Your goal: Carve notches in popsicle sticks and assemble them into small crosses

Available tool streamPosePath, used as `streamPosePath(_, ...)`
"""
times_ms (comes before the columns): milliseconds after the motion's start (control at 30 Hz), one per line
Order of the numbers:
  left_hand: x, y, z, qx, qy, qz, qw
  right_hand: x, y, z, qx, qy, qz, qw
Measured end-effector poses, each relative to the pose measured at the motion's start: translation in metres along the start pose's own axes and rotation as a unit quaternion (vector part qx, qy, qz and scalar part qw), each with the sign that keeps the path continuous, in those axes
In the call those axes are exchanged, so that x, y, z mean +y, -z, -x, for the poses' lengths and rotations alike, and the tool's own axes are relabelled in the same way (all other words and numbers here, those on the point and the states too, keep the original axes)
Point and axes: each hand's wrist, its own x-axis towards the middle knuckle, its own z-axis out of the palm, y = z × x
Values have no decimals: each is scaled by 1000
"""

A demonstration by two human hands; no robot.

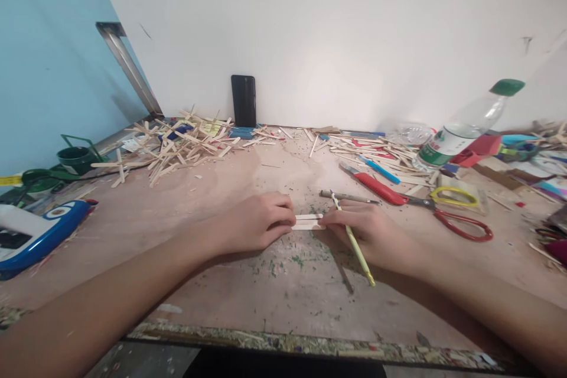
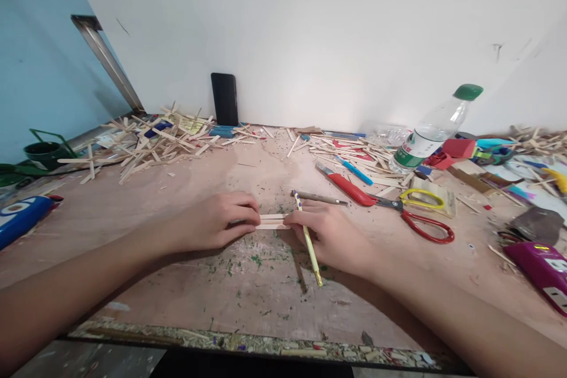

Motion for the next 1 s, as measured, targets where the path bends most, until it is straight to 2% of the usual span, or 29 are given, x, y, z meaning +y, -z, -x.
streamPosePath(1000, 1, -3, -1, 26, 2, 13, 1000, 2, -10, -2, 18, 1, 6, 1000)
